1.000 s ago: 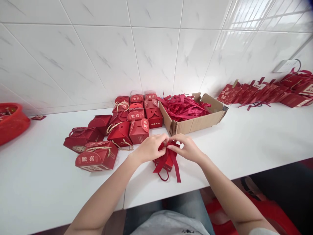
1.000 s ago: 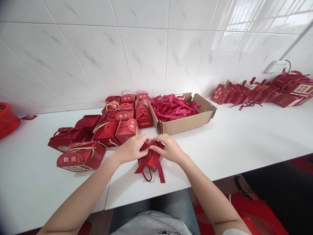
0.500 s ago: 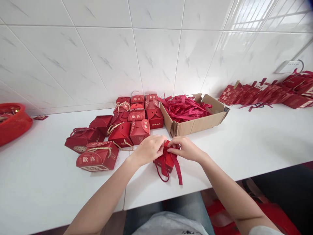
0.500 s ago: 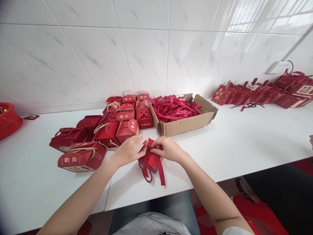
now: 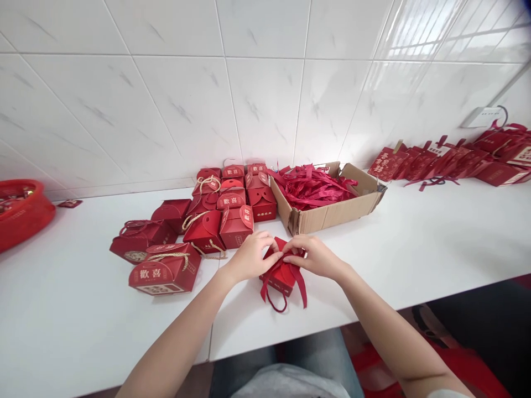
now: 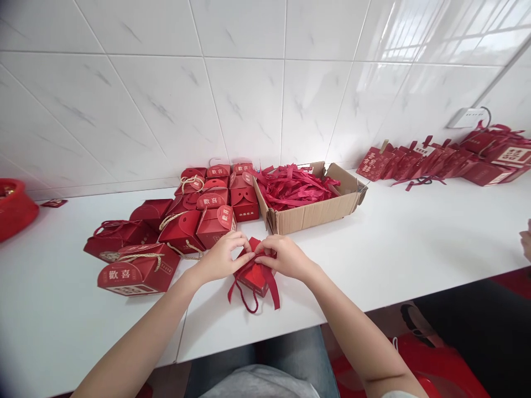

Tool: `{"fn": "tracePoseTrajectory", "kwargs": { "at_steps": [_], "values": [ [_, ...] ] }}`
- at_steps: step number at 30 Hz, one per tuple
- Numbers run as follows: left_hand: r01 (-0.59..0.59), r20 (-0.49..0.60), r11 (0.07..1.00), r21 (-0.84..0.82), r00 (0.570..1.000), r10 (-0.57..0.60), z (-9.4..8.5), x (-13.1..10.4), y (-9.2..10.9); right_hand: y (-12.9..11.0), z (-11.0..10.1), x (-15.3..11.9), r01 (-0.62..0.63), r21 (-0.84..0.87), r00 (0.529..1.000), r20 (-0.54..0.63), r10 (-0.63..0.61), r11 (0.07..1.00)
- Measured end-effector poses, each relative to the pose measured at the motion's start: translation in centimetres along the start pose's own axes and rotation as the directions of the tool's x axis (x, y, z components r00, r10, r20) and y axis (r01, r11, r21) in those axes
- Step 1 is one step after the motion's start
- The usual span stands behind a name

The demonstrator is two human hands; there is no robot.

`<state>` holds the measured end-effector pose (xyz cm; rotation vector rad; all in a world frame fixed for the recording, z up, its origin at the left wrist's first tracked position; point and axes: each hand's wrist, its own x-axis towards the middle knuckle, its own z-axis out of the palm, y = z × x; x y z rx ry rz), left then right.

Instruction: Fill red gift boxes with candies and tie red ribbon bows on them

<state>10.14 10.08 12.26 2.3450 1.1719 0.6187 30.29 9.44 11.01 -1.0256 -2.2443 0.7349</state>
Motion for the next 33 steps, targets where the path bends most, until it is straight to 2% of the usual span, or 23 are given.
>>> {"fn": "tracePoseTrajectory", "kwargs": {
  "at_steps": [3,7,11,15,19,26,33],
  "values": [
    [-0.004,-0.009,0.997,-0.080,1.000,0.004,0.1,-0.1,0.2,0.1,-0.1,-0.2,-0.053,0.088,0.999,-0.010,0.054,0.995],
    [0.045,-0.049,0.984,-0.174,0.997,-0.054,0.5,-0.4,0.4,0.4,-0.8,-0.5,-0.076,0.181,0.997,0.021,0.074,0.981],
    [0.061,-0.072,0.979,-0.194,0.994,-0.076,0.8,-0.6,0.4,0.3,-1.5,-0.6,-0.080,0.187,0.994,0.084,0.065,0.979],
    [0.054,-0.084,0.982,-0.179,0.994,-0.070,1.1,-0.6,0.6,0.1,-1.6,-0.5,-0.075,0.172,0.996,0.058,0.066,0.982],
    [0.059,-0.098,0.988,-0.141,0.992,-0.073,1.4,-0.6,0.4,0.0,-1.3,-0.4,-0.016,0.131,0.998,0.068,0.007,0.991],
    [0.079,-0.142,0.996,0.041,0.987,-0.073,1.4,-1.0,-0.5,-0.3,-1.2,-0.5,0.058,0.034,0.987,0.146,-0.062,0.998],
    [0.111,-0.137,0.981,0.156,0.986,-0.090,1.4,-1.3,-0.5,-0.8,-1.5,-0.4,0.117,-0.018,0.968,0.227,-0.110,0.993]
  ]
}}
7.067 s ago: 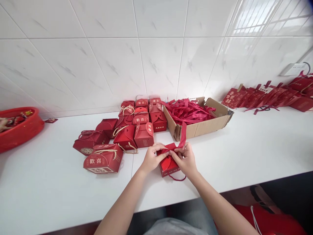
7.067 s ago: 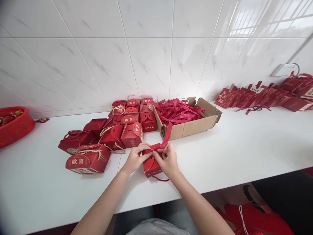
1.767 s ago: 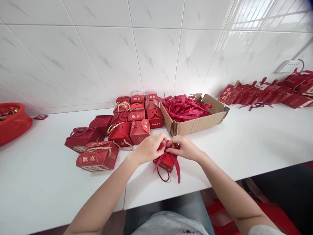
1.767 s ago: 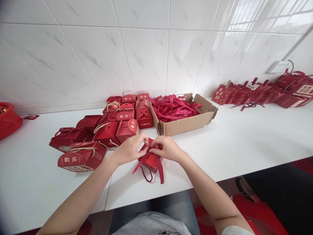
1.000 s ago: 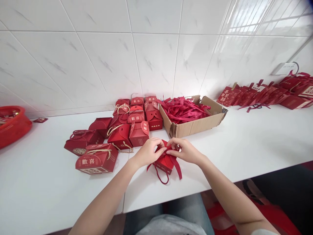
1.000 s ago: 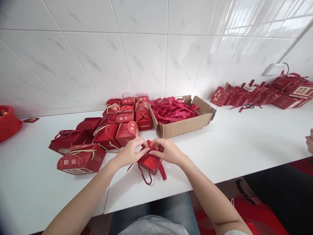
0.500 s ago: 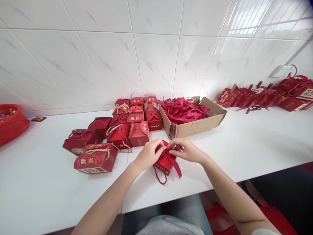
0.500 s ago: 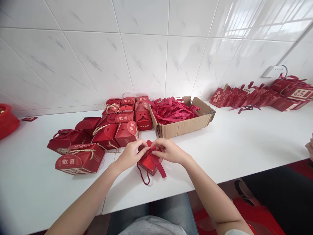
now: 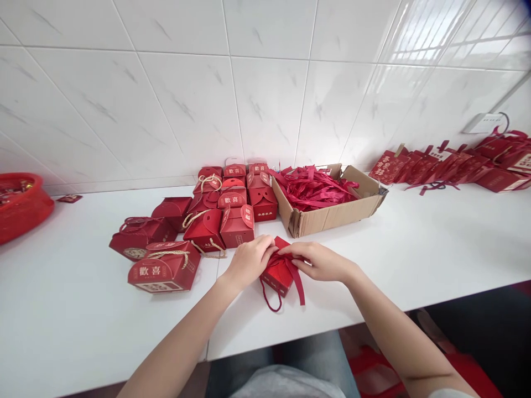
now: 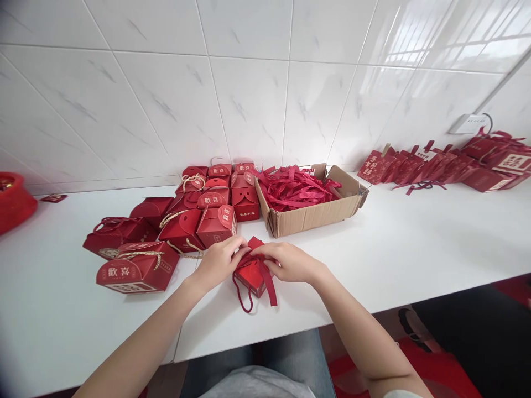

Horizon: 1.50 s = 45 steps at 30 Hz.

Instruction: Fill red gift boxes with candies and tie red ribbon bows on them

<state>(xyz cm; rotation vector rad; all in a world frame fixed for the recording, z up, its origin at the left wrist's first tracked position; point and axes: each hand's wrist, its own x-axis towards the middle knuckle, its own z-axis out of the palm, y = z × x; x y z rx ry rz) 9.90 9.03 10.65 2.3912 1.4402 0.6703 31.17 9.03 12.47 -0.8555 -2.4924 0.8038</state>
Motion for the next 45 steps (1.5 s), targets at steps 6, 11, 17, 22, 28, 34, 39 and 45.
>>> {"fn": "tracePoseTrajectory", "kwargs": {
  "at_steps": [6,11,17,22,28,34,39,45],
  "values": [
    [-0.040,0.011,0.999,0.012,0.999,0.040,0.2,0.1,-0.3,0.1,-0.1,0.0,0.011,-0.062,0.999,0.052,-0.008,0.998],
    [-0.042,-0.005,0.999,-0.012,0.999,0.041,0.4,0.6,-0.5,0.2,0.0,0.0,0.037,-0.095,0.999,0.043,-0.033,0.995],
    [0.023,-0.051,0.998,-0.057,0.998,-0.026,0.4,1.1,-0.5,0.6,0.3,0.3,0.043,-0.114,0.998,0.045,-0.038,0.992],
    [0.055,-0.024,0.984,-0.170,0.998,-0.060,-0.1,1.0,-0.3,0.6,0.2,0.0,0.012,0.004,1.000,-0.026,-0.012,1.000],
    [0.172,0.088,0.904,-0.391,0.985,-0.150,-0.8,0.8,-0.4,1.1,0.0,-0.6,-0.003,0.037,0.987,-0.162,0.008,0.999],
    [0.041,0.115,0.941,-0.336,0.993,-0.002,-1.0,1.1,-1.2,1.9,0.0,-1.1,-0.066,-0.025,0.976,-0.210,0.059,0.998],
    [-0.018,0.176,0.964,-0.265,0.982,0.067,-1.3,1.4,-1.6,2.0,0.0,-1.1,-0.108,-0.017,0.980,-0.171,0.104,0.994],
    [-0.021,0.228,0.975,-0.220,0.971,0.073,-1.6,1.7,-1.5,2.2,0.0,-0.9,-0.101,0.064,0.978,-0.175,0.111,0.993]
  ]
}}
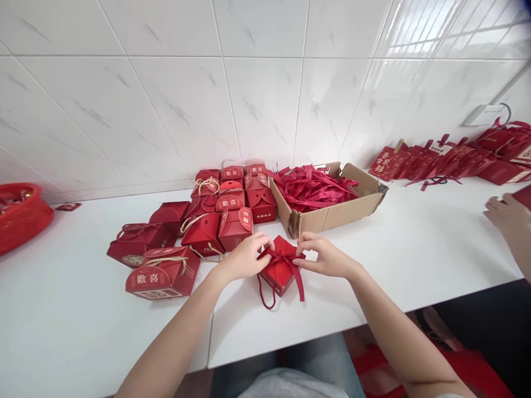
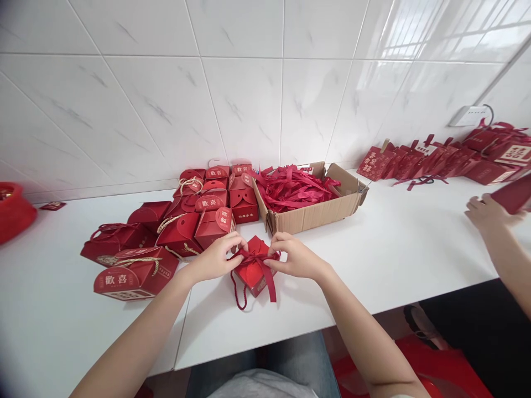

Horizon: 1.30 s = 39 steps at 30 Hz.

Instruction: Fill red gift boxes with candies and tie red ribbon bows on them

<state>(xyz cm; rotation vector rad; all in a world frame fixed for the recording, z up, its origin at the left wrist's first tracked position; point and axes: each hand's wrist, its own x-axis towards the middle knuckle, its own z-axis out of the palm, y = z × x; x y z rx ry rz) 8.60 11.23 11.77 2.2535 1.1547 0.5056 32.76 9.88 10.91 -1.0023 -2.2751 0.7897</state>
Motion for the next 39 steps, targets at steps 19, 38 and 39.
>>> {"fn": "tracePoseTrajectory", "kwargs": {
  "at_steps": [19,38,39],
  "values": [
    [0.031,0.137,0.990,-0.138,0.991,-0.012,-0.4,0.3,0.2,1.1,1.0,0.6,-0.055,0.225,0.995,-0.074,0.073,0.973],
    [0.080,-0.198,0.972,-0.219,0.972,-0.125,2.5,0.5,-0.1,1.3,2.3,1.0,-0.153,0.148,0.947,-0.261,0.188,0.977],
    [0.081,-0.198,0.973,-0.217,0.972,-0.125,2.5,0.5,-0.1,1.3,2.4,1.0,-0.137,0.156,0.946,-0.271,0.176,0.978]
  ]
}}
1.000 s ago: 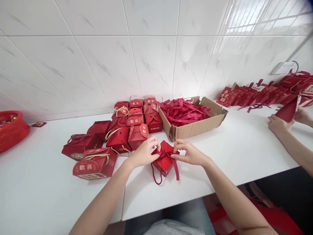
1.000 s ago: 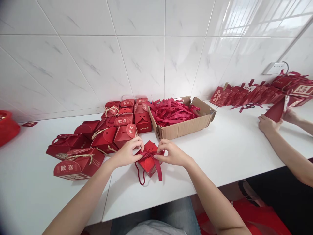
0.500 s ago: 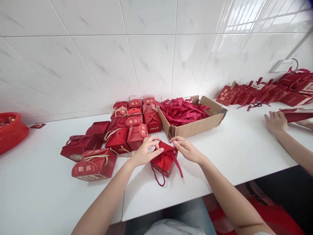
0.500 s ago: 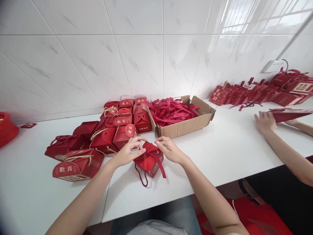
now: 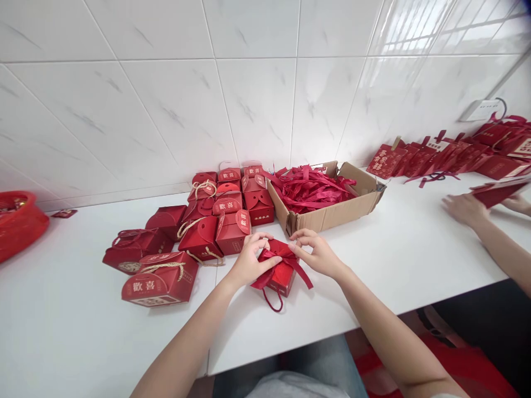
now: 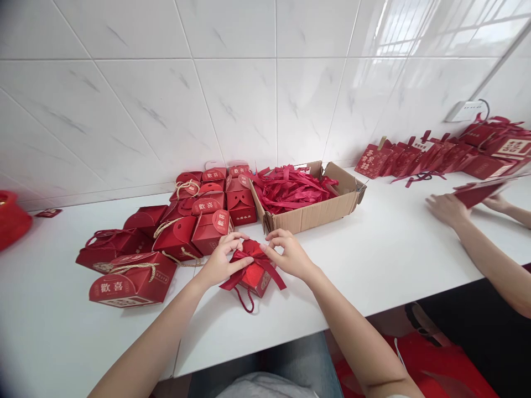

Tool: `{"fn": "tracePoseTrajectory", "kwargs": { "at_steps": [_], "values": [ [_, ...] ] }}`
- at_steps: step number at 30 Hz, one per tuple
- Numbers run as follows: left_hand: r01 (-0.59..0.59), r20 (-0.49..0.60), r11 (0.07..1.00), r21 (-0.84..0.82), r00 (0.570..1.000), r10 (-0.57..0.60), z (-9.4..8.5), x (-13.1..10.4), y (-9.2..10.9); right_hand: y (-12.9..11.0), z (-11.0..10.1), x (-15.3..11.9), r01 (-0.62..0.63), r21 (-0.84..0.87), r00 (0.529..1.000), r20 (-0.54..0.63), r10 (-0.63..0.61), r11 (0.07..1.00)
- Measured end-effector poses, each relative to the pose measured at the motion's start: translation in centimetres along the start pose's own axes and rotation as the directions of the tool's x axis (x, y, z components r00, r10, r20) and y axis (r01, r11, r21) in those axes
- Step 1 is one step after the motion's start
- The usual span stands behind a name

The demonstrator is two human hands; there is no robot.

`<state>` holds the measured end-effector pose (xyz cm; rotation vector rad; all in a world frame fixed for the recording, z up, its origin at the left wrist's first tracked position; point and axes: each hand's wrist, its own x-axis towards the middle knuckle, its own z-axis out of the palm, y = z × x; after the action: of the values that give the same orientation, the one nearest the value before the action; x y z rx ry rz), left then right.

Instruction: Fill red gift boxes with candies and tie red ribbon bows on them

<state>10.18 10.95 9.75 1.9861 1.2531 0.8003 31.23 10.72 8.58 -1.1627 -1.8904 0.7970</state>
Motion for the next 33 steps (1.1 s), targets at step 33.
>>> {"fn": "tracePoseTrajectory", "kwargs": {
  "at_steps": [33],
  "values": [
    [-0.101,-0.044,0.972,0.210,0.993,0.113,-0.3,-0.5,-0.2,-0.6,2.4,0.3,0.249,0.100,0.968,0.010,-0.251,0.963]
  ]
}}
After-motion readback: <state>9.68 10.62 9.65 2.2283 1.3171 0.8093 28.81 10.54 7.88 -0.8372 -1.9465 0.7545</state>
